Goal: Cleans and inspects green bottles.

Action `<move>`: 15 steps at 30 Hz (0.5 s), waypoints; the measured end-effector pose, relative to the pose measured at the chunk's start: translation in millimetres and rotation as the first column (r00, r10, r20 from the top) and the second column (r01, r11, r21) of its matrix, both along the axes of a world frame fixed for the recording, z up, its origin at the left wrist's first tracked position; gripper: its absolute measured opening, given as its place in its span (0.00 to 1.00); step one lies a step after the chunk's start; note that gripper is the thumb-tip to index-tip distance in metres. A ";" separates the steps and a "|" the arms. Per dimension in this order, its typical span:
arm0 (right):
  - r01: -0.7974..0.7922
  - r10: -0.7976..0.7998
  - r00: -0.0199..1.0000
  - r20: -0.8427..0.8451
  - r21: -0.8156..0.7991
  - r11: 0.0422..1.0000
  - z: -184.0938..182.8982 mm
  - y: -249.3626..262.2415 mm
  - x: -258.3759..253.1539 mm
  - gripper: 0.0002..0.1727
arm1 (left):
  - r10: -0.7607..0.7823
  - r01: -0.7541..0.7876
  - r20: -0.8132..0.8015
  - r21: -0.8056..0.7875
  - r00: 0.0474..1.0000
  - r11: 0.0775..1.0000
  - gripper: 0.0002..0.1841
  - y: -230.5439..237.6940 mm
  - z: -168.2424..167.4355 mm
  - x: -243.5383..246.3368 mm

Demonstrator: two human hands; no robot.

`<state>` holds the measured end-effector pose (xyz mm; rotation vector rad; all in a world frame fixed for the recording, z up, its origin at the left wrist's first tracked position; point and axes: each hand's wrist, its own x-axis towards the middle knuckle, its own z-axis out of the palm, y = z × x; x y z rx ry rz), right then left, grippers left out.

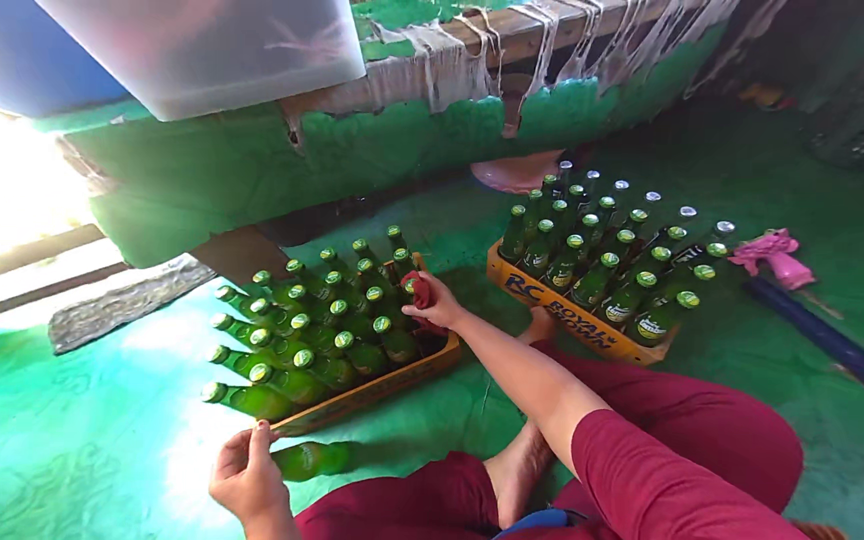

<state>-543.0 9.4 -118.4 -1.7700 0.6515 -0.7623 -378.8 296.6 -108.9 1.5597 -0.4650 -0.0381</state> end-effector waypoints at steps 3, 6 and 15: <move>0.099 -0.081 0.981 0.178 -0.095 0.991 21.2 9.6 -23.1 0.31 | 0.077 -0.095 0.118 0.157 0.990 0.983 0.14 8.5 4.5 -0.6; 0.198 -0.131 0.955 0.266 -0.245 0.949 52.8 25.0 -51.2 0.25 | 0.085 -0.213 0.328 0.377 0.941 0.902 0.23 16.7 22.5 -4.7; 0.011 -0.005 0.994 0.108 -0.050 0.999 8.5 104.1 -85.4 0.26 | -0.343 0.246 0.516 0.249 0.785 0.937 0.22 -50.2 38.7 -114.9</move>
